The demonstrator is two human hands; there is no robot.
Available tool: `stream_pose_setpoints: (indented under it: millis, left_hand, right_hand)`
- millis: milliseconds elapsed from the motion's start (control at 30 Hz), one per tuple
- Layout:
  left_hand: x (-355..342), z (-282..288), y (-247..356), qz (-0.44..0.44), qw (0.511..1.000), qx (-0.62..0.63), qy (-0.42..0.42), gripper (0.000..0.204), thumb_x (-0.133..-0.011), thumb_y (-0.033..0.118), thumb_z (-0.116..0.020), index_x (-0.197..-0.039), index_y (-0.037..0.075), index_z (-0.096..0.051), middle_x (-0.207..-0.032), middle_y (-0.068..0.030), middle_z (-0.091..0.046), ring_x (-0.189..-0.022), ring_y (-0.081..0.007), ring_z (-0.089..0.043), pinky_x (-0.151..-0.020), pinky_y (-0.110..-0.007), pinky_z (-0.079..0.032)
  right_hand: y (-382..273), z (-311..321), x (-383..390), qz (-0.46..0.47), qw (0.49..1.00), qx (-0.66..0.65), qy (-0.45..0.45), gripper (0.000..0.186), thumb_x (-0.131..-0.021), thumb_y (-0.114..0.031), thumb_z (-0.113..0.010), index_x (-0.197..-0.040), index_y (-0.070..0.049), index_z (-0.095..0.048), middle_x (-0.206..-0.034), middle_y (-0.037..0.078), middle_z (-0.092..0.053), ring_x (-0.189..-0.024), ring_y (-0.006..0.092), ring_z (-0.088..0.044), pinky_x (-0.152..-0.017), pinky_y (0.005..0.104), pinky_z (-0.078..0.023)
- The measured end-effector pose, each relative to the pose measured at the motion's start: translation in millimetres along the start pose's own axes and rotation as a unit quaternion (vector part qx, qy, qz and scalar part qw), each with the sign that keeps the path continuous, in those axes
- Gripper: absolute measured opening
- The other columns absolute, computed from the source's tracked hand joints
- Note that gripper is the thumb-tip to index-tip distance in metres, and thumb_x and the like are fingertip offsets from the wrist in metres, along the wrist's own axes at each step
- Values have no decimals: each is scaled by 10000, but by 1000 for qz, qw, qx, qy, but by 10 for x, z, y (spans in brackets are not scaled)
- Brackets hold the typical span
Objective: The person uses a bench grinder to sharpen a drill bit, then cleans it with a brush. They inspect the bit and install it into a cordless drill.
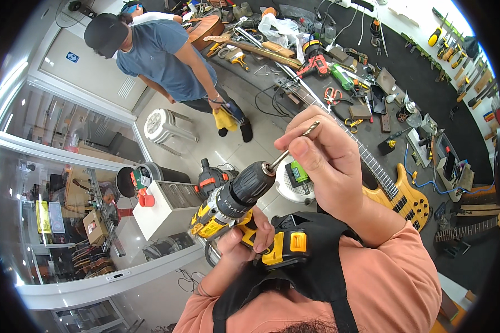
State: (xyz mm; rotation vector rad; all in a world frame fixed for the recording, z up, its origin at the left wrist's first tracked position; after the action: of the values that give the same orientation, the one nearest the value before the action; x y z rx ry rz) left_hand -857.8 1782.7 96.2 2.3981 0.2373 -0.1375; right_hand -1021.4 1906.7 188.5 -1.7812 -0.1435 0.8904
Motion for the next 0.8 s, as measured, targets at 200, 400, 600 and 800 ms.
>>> stream_pose_setpoints:
  millis: [200, 400, 600, 800]
  left_hand:
    - [66, 31, -25, 7, 999, 40, 25, 568, -983, 452, -705, -1063, -96, -582, -751, -63, -589, -451, -102, -514, -431, -260, -392]
    - [88, 27, -14, 30, 999, 31, 13, 622, -956, 498, -715, -1077, -102, -607, -570, -43, -541, -442, -121, -490, -466, -271, -385]
    - [82, -29, 6, 30, 1000, -6, 6, 663, -938, 535, -719, -1078, -105, -615, -558, -33, -534, -451, -117, -503, -478, -266, -401]
    - [128, -14, 18, 15, 1000, -4, 23, 691, -925, 537, -728, -1118, -116, -613, -677, -72, -613, -466, -120, -521, -503, -272, -430]
  right_hand:
    - [-37, -6, -22, 6, 1000, 19, -11, 148, -1047, -54, -624, -933, 31, -666, -1040, 109, -653, -966, 184, -660, -832, 317, -533]
    - [-24, -19, -5, 14, 1000, -14, -12, 129, -1046, -46, -611, -1000, 33, -703, -1049, 110, -655, -980, 185, -641, -857, 322, -519]
    - [19, 42, -1, 70, 994, -75, 34, 258, -1027, -160, -662, -1192, 36, -632, -1148, 107, -628, -1064, 194, -618, -952, 347, -485]
    - [191, -179, 128, -20, 989, -135, -47, 677, -981, -460, -703, -1360, 66, -511, -1247, 155, -593, -1162, 241, -602, -1016, 397, -451]
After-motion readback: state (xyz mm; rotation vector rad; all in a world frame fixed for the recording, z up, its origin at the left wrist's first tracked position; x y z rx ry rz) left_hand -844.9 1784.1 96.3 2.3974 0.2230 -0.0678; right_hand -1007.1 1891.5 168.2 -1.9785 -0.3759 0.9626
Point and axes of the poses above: each hand's wrist, its own x-axis away from the middle knuckle, its own z-axis out of the back of the hand, y = z × x, the point moved 5 cm from there along -x, towards the middle knuckle
